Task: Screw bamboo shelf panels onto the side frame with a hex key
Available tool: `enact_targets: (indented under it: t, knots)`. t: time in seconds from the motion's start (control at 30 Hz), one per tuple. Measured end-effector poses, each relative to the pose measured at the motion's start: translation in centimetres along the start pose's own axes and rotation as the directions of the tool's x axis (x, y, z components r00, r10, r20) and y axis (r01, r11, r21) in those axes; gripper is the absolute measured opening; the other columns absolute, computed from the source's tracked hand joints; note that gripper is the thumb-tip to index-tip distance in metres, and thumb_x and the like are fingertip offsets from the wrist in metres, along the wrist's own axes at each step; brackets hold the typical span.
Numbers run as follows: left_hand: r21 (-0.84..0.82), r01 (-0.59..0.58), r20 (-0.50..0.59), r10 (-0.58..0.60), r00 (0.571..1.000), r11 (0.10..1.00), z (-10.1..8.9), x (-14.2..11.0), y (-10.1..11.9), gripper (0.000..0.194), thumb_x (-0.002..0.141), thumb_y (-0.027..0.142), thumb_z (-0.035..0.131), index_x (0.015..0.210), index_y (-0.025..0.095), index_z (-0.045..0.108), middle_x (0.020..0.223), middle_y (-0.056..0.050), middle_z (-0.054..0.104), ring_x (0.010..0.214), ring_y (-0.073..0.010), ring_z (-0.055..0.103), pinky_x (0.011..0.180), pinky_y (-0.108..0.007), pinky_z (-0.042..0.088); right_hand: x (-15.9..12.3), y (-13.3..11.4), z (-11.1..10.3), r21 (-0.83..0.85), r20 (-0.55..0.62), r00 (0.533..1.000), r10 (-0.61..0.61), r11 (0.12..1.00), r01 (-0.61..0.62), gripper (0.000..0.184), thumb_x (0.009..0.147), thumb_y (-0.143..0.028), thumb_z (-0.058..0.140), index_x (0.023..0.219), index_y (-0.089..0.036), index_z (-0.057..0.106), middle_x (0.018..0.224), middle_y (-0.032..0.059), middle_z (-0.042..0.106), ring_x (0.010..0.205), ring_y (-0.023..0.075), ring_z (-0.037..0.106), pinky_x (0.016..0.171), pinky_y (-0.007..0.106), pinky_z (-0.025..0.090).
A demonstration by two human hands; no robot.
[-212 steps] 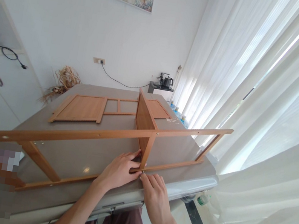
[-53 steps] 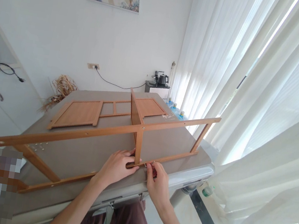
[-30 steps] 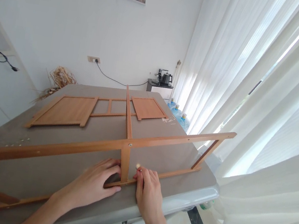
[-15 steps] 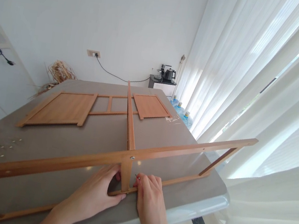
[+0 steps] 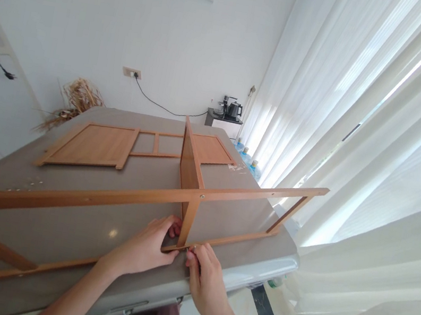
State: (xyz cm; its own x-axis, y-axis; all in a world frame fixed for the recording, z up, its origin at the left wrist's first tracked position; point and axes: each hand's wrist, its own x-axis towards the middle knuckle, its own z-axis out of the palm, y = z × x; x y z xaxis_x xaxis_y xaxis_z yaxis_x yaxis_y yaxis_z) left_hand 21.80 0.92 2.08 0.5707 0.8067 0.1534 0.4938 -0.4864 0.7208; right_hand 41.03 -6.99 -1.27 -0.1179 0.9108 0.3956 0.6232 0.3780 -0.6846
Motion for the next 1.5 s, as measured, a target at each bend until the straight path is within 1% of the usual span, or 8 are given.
enact_targets:
  t: [0.13,0.3,0.5,0.7,1.07,1.2,1.37,1.5]
  knots:
    - [-0.056,-0.009,0.021,0.011,1.0,0.998,-0.1,0.1,-0.5,0.035,0.071,0.027,0.069,0.103,0.024,0.054,0.102,-0.003,0.065,0.095,-0.022,0.058,0.085,-0.035,0.045,0.2,-0.6,0.1,-0.007,0.068,0.997,0.035,0.999,-0.034,0.027,0.105,-0.026,0.036,0.08,-0.022,0.048,0.081,-0.0004,0.053,0.075,0.014,0.053,0.07,0.026,0.04]
    - [-0.076,-0.018,0.005,0.018,1.0,0.997,-0.1,0.0,-1.0,0.036,0.071,0.03,0.071,0.102,0.024,0.055,0.101,-0.003,0.065,0.094,-0.0221,0.058,0.085,-0.035,0.046,0.3,-0.8,0.2,-0.028,0.044,0.998,0.055,0.998,-0.053,0.029,0.105,-0.029,0.037,0.078,-0.022,0.046,0.078,-0.001,0.052,0.074,0.0144,0.052,0.069,0.026,0.038]
    - [-0.146,-0.023,0.023,0.027,0.999,0.989,-0.2,0.1,-1.1,0.038,0.068,0.03,0.074,0.102,0.023,0.056,0.099,-0.002,0.066,0.094,-0.0208,0.06,0.089,-0.035,0.047,0.3,-0.8,0.3,-0.061,0.063,0.997,0.053,0.997,-0.05,0.029,0.105,-0.03,0.037,0.078,-0.023,0.045,0.077,-0.0013,0.052,0.072,0.0145,0.051,0.068,0.026,0.038]
    - [-0.152,-0.022,0.042,0.029,0.999,0.988,-0.4,0.1,-1.0,0.039,0.067,0.028,0.074,0.102,0.023,0.057,0.098,-0.002,0.068,0.093,-0.0199,0.061,0.087,-0.033,0.048,0.3,-1.1,0.3,-0.057,0.055,0.997,0.05,0.997,-0.047,0.03,0.105,-0.03,0.036,0.077,-0.023,0.045,0.076,-0.0013,0.052,0.072,0.0144,0.052,0.069,0.026,0.038]
    - [-0.177,-0.059,0.015,0.062,0.998,0.982,0.2,0.2,-1.7,0.044,0.066,0.028,0.074,0.105,0.023,0.056,0.097,-0.001,0.069,0.093,-0.0196,0.062,0.086,-0.032,0.049,0.0,-1.4,0.7,-0.099,0.02,0.999,0.042,0.994,-0.04,0.03,0.105,-0.031,0.037,0.077,-0.022,0.047,0.074,-0.0013,0.054,0.069,0.014,0.053,0.066,0.026,0.039]
    - [-0.173,-0.059,0.012,0.062,0.998,0.983,0.2,0.1,-1.7,0.044,0.066,0.028,0.075,0.105,0.023,0.056,0.097,-0.002,0.069,0.093,-0.0203,0.062,0.087,-0.033,0.049,-0.1,-1.8,1.0,-0.152,-0.01,1.0,-0.001,0.988,-0.001,0.029,0.104,-0.027,0.036,0.078,-0.023,0.046,0.075,-0.0005,0.054,0.07,0.015,0.053,0.066,0.027,0.041]
    - [-0.184,-0.062,0.015,0.066,0.998,0.981,0.1,0.0,-1.6,0.044,0.065,0.025,0.074,0.105,0.023,0.055,0.096,-0.002,0.069,0.092,-0.0198,0.062,0.088,-0.033,0.048,-0.4,-2.6,1.4,-0.29,0.0,0.991,-0.132,0.949,0.126,0.024,0.103,-0.02,0.037,0.084,-0.023,0.05,0.085,0.0029,0.058,0.083,0.0188,0.055,0.073,0.031,0.045]
    - [-0.198,-0.051,0.043,0.061,0.997,0.979,0.0,0.0,-1.6,0.045,0.067,0.024,0.073,0.107,0.022,0.053,0.09,0.0,0.071,0.089,-0.0188,0.064,0.083,-0.031,0.049,-0.7,-2.7,1.7,-0.367,-0.01,0.986,-0.166,0.918,0.151,0.022,0.102,-0.015,0.037,0.09,-0.023,0.054,0.086,0.0037,0.059,0.083,0.0202,0.055,0.073,0.034,0.047]
